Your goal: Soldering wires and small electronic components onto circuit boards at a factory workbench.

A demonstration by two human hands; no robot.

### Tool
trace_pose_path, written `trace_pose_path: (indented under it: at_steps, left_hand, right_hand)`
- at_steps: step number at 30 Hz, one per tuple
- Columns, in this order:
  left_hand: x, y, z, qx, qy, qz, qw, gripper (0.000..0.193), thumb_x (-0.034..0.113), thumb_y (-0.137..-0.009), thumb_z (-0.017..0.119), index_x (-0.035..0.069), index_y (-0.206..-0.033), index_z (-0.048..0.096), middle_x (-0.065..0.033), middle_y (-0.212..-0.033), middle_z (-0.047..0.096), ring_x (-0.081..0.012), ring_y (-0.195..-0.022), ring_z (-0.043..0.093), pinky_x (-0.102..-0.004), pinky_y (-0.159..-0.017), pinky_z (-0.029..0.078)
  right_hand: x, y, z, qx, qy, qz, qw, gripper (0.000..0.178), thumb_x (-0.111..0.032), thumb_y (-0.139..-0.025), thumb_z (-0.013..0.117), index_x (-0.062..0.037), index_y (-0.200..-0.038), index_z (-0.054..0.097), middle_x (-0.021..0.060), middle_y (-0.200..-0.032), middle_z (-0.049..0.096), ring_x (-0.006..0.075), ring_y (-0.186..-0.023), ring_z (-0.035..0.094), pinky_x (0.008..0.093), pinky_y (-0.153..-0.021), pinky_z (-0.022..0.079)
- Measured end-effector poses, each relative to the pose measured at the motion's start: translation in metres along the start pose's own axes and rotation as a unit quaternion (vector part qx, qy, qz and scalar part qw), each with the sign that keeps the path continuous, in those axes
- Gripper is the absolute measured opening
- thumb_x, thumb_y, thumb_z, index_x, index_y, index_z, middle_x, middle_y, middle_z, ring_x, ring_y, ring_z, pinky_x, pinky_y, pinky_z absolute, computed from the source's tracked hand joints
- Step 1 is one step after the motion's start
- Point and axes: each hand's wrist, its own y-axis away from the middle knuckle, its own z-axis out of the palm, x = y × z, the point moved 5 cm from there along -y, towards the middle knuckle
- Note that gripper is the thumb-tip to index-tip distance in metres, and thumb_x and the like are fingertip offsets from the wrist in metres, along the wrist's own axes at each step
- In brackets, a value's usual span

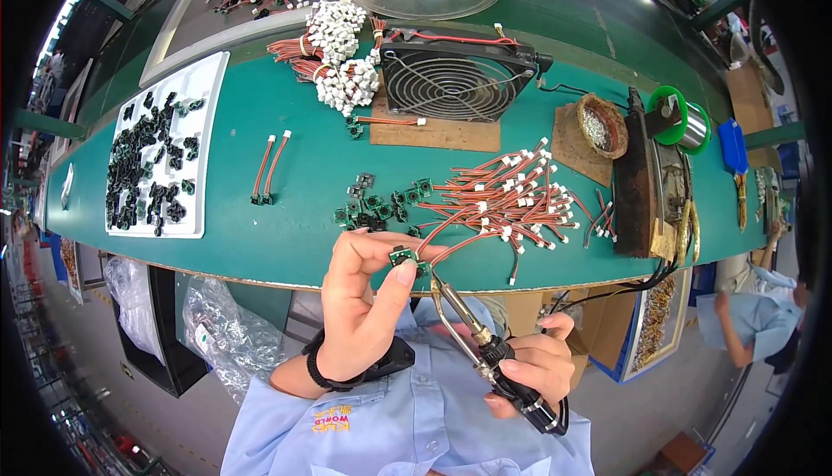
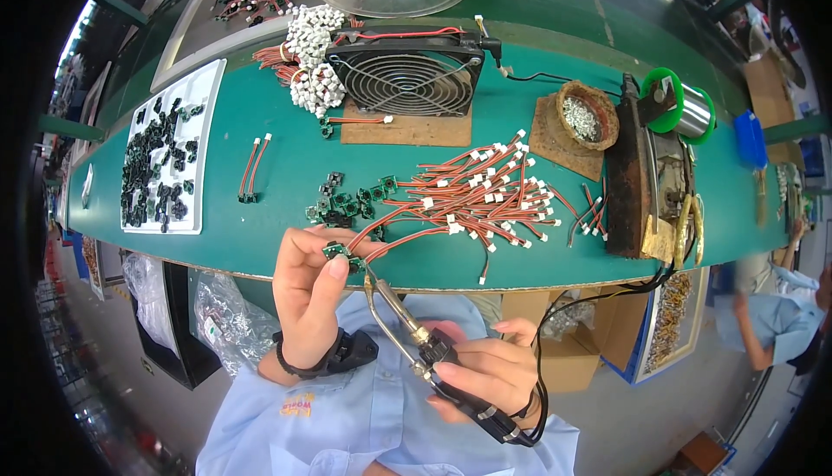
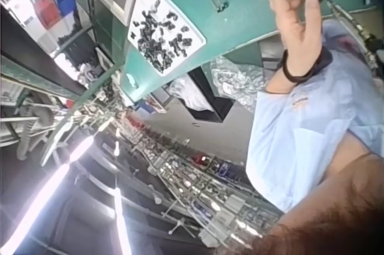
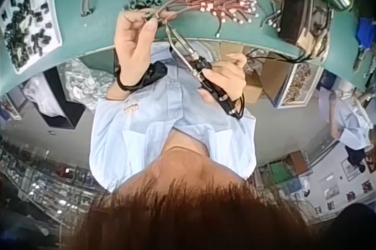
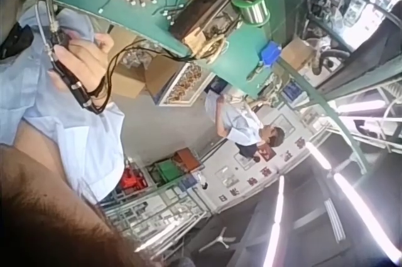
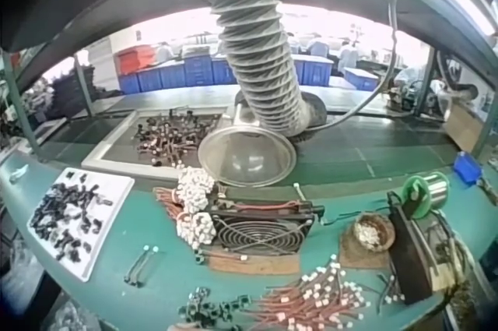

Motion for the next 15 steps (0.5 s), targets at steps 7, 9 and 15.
trace_pose_path:
  at_steps: [7,9,15]
  left_hand:
    - [-0.0029,0.0012,0.0014,0.022,0.054,-0.036,0.998,0.008,0.005,-0.089,0.044,0.002,-0.093,0.038,-0.0208,-0.100,0.058,-0.0213,-0.093,0.058,-0.0332,-0.085,0.043]
    - [-0.0019,0.0009,0.0014,0.013,0.035,-0.024,0.999,0.008,0.006,-0.089,0.044,0.002,-0.093,0.038,-0.0207,-0.100,0.058,-0.0218,-0.093,0.058,-0.0336,-0.085,0.043]
    - [0.0014,-0.0019,-0.0048,-0.059,-0.144,0.047,0.987,0.010,0.000,-0.089,0.045,0.001,-0.094,0.037,-0.0199,-0.101,0.059,-0.0219,-0.096,0.058,-0.0324,-0.084,0.043]
  right_hand:
    - [-0.0039,0.0025,0.0002,-0.012,0.039,-0.002,0.999,0.042,-0.029,-0.062,0.077,-0.0160,-0.099,0.062,-0.0016,-0.070,0.062,0.0117,-0.068,0.062,0.0317,-0.084,0.031]
    - [-0.0033,0.0028,0.0001,-0.012,0.032,-0.001,0.999,0.042,-0.029,-0.062,0.077,-0.0159,-0.099,0.062,-0.0018,-0.070,0.062,0.0117,-0.068,0.062,0.0317,-0.085,0.031]
    - [-0.0017,0.0008,-0.0061,-0.014,0.022,-0.003,1.000,0.040,-0.032,-0.064,0.075,-0.0146,-0.097,0.062,-0.0016,-0.069,0.062,0.0118,-0.067,0.061,0.0319,-0.084,0.031]
